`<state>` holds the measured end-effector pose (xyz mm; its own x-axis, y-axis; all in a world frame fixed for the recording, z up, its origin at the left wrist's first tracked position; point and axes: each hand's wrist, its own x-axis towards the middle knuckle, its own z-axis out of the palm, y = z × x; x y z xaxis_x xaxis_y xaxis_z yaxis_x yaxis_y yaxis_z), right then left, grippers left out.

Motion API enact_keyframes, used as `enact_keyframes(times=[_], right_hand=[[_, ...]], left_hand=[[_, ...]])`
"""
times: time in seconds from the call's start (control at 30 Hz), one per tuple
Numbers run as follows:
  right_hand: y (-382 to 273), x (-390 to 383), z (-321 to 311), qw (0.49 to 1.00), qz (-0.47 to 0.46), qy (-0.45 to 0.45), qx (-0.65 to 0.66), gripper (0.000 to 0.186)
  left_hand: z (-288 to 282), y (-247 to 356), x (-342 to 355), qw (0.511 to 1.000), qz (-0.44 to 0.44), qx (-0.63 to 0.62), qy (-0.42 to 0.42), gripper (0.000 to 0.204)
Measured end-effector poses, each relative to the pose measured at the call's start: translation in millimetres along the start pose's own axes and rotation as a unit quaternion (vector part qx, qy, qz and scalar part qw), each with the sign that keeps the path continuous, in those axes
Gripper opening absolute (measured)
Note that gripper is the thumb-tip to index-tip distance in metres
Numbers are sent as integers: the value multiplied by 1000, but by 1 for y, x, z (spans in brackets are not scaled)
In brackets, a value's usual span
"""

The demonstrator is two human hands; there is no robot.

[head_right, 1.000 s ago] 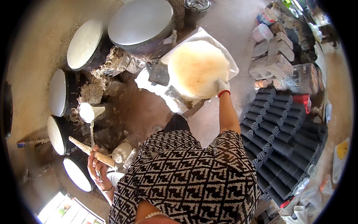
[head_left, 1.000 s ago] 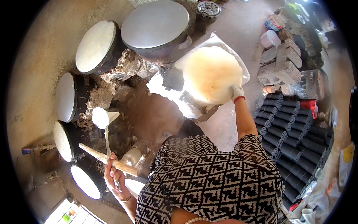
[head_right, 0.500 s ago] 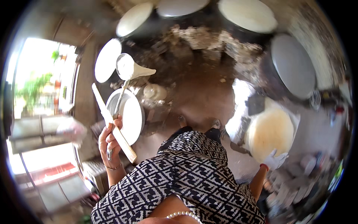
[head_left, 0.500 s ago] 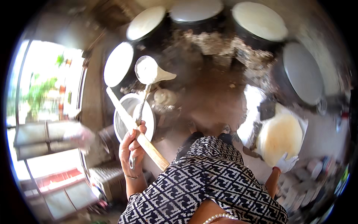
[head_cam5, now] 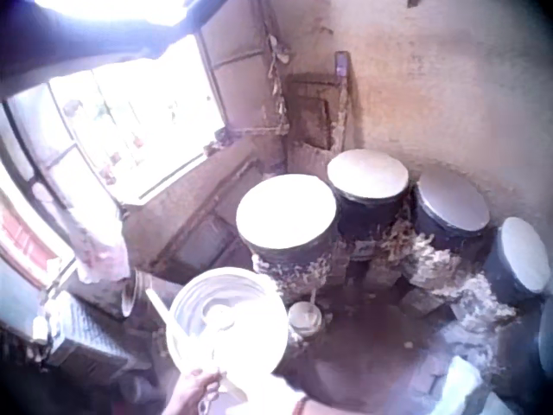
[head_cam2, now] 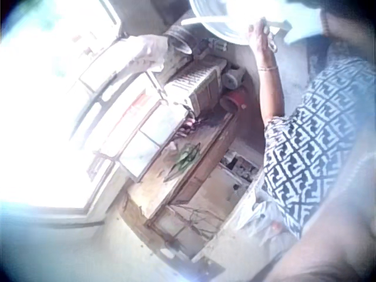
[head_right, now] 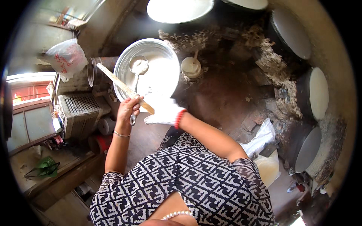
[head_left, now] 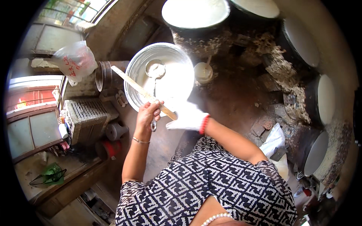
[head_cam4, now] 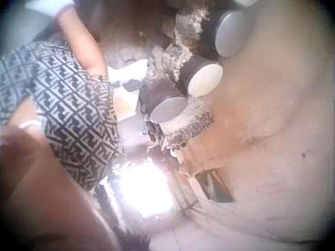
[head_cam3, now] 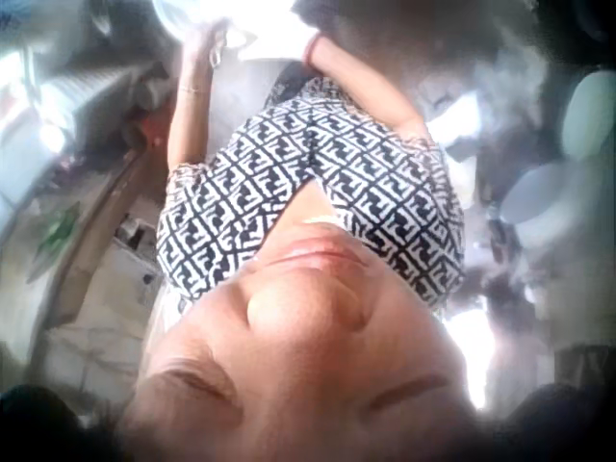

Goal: The person pours white batter onto circular hot plates using a ladle and spreads it into thin sheets with a wooden stick. They then peel the cooked sheets off the plates by hand and place them onto a stack.

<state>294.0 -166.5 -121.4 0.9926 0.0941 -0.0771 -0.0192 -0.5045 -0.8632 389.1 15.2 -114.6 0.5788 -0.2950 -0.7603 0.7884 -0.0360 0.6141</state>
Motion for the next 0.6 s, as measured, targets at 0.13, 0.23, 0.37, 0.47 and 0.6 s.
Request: enact_keyframes(times=[0.13,0.23,0.37,0.47,0.6], right_hand=[[42,88,115,827,234,-59,508,30],[81,88,138,987,94,95,86,27],[134,86,115,963,260,-25,67,28],[184,86,136,981,191,39,-9,32],[199,96,145,978,205,24,13,34]], left_hand=[[-50,-26,70,997,14,36,68,6],[-82,-27,128,984,-21,153,93,12],[-149,-91,221,854,90,491,148,17],[-161,-102,256,755,162,615,158,7],[-195,-102,234,707,151,691,-33,17]])
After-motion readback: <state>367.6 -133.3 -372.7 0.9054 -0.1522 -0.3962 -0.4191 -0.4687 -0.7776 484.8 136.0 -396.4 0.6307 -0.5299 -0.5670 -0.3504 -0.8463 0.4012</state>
